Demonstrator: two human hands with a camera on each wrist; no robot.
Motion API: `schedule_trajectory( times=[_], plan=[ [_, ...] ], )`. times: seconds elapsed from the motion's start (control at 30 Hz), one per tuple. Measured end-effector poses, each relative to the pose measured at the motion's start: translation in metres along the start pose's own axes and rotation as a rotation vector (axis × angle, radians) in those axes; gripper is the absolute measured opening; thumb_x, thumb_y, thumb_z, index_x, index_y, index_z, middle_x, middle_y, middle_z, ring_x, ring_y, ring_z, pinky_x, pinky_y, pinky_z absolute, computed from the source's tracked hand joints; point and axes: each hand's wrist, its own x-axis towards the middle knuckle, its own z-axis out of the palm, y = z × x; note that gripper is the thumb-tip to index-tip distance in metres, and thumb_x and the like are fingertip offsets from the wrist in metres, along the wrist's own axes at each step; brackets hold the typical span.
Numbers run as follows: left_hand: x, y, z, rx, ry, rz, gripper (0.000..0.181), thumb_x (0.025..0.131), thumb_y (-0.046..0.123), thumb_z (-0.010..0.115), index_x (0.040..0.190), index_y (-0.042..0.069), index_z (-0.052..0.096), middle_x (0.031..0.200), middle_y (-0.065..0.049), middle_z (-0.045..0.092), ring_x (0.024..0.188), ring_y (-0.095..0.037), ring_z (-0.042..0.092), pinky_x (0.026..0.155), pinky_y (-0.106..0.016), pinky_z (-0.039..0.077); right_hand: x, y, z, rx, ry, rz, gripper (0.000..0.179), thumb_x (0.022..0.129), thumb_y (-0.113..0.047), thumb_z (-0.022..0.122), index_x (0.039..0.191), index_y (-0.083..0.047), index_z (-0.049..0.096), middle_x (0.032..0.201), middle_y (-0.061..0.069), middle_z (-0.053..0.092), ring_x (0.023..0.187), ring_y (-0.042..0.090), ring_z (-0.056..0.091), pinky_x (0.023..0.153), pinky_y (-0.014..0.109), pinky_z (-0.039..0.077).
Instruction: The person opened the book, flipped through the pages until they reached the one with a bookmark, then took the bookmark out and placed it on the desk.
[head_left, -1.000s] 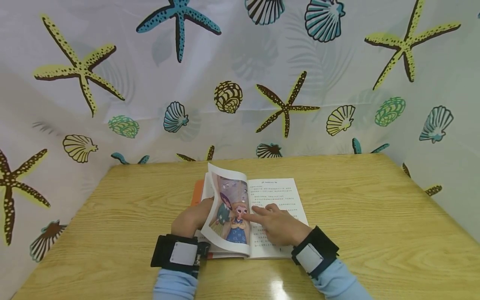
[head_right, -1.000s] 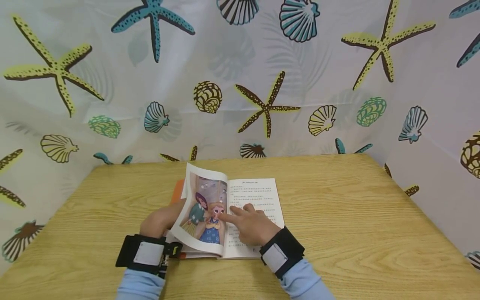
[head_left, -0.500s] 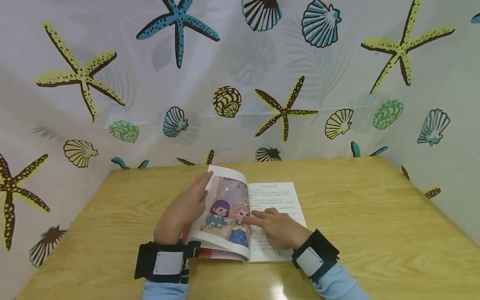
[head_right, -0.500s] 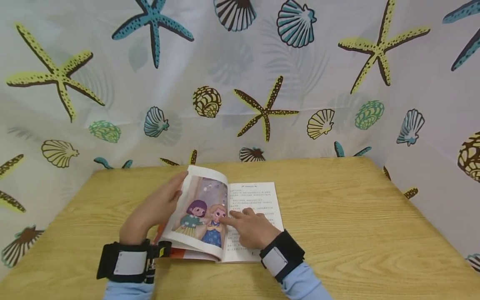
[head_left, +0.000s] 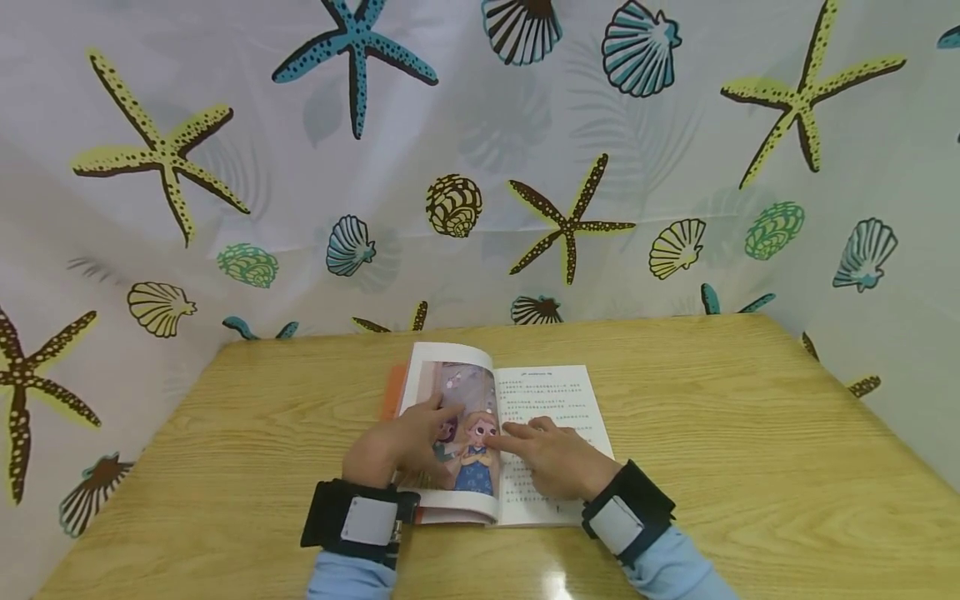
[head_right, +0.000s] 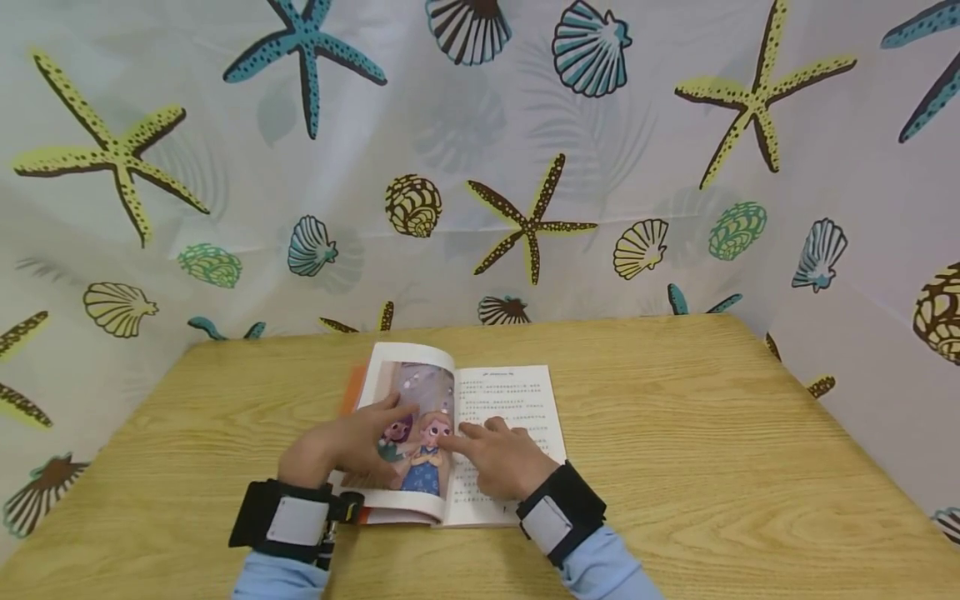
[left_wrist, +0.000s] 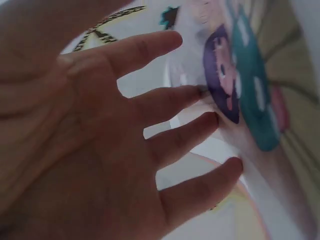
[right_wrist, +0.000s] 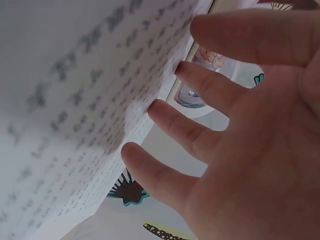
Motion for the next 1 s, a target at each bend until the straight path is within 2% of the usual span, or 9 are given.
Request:
schedule_trajectory(
  times=[0.2, 0.4, 0.53, 0.7, 0.83, 1.0],
  plan=[
    [0.01, -0.008, 0.01, 0.06, -0.028, -0.037, 0.103, 0.069, 0.019, 0.096, 0.156, 0.017, 0.042, 0.166, -0.02, 0.018, 0.147, -0.046, 0.027, 0.109, -0.063, 0.037, 0.001, -0.002, 0.002, -0.02, 0.003, 0.007, 0.066, 0.089, 0.014, 0.056, 0.145, -0.02, 0.057, 0.152, 0.015, 0.048, 0.134, 0.042, 0.046, 0.099, 0.068, 0.042],
    [0.01, -0.008, 0.012, 0.089, -0.02, -0.047, 0.105, 0.068, 0.021, 0.096, 0.157, 0.019, 0.041, 0.166, -0.019, 0.02, 0.147, -0.045, 0.026, 0.108, -0.067, 0.034, 0.001, -0.003, 0.002, -0.033, -0.001, 0.011, 0.065, 0.09, 0.012, 0.055, 0.147, -0.021, 0.056, 0.152, 0.014, 0.048, 0.134, 0.04, 0.046, 0.099, 0.068, 0.043],
    [0.009, -0.009, 0.012, 0.079, -0.02, -0.05, 0.107, 0.068, 0.02, 0.097, 0.158, 0.018, 0.039, 0.166, -0.02, 0.02, 0.147, -0.046, 0.026, 0.109, -0.067, 0.034, 0.0, 0.0, 0.0, -0.031, 0.002, 0.029, 0.063, 0.094, 0.004, 0.059, 0.152, -0.017, 0.048, 0.152, 0.012, 0.049, 0.135, 0.037, 0.046, 0.099, 0.066, 0.044],
    [0.01, -0.01, 0.011, 0.052, -0.018, -0.048, 0.108, 0.067, 0.019, 0.097, 0.158, 0.017, 0.038, 0.166, -0.02, 0.02, 0.147, -0.046, 0.026, 0.11, -0.064, 0.034, 0.0, 0.012, -0.003, 0.038, 0.007, 0.108, 0.063, 0.093, -0.007, 0.068, 0.152, -0.009, 0.047, 0.155, 0.014, 0.045, 0.141, 0.04, 0.039, 0.106, 0.066, 0.037],
    [0.009, -0.011, 0.011, 0.045, -0.019, -0.047, 0.107, 0.067, 0.019, 0.097, 0.158, 0.017, 0.039, 0.166, -0.02, 0.021, 0.147, -0.047, 0.027, 0.11, -0.063, 0.034, -0.002, 0.026, -0.006, 0.031, 0.0, 0.157, 0.055, 0.094, -0.013, 0.071, 0.146, -0.006, 0.055, 0.156, 0.016, 0.042, 0.142, 0.044, 0.036, 0.107, 0.069, 0.033],
    [0.009, -0.011, 0.01, 0.045, -0.026, -0.053, 0.106, 0.068, 0.019, 0.097, 0.157, 0.017, 0.04, 0.165, -0.02, 0.022, 0.146, -0.047, 0.027, 0.11, -0.063, 0.034, -0.004, 0.045, -0.009, 0.023, -0.006, 0.203, 0.053, 0.093, -0.014, 0.072, 0.143, -0.005, 0.057, 0.155, 0.018, 0.043, 0.143, 0.044, 0.035, 0.108, 0.066, 0.034]
  ],
)
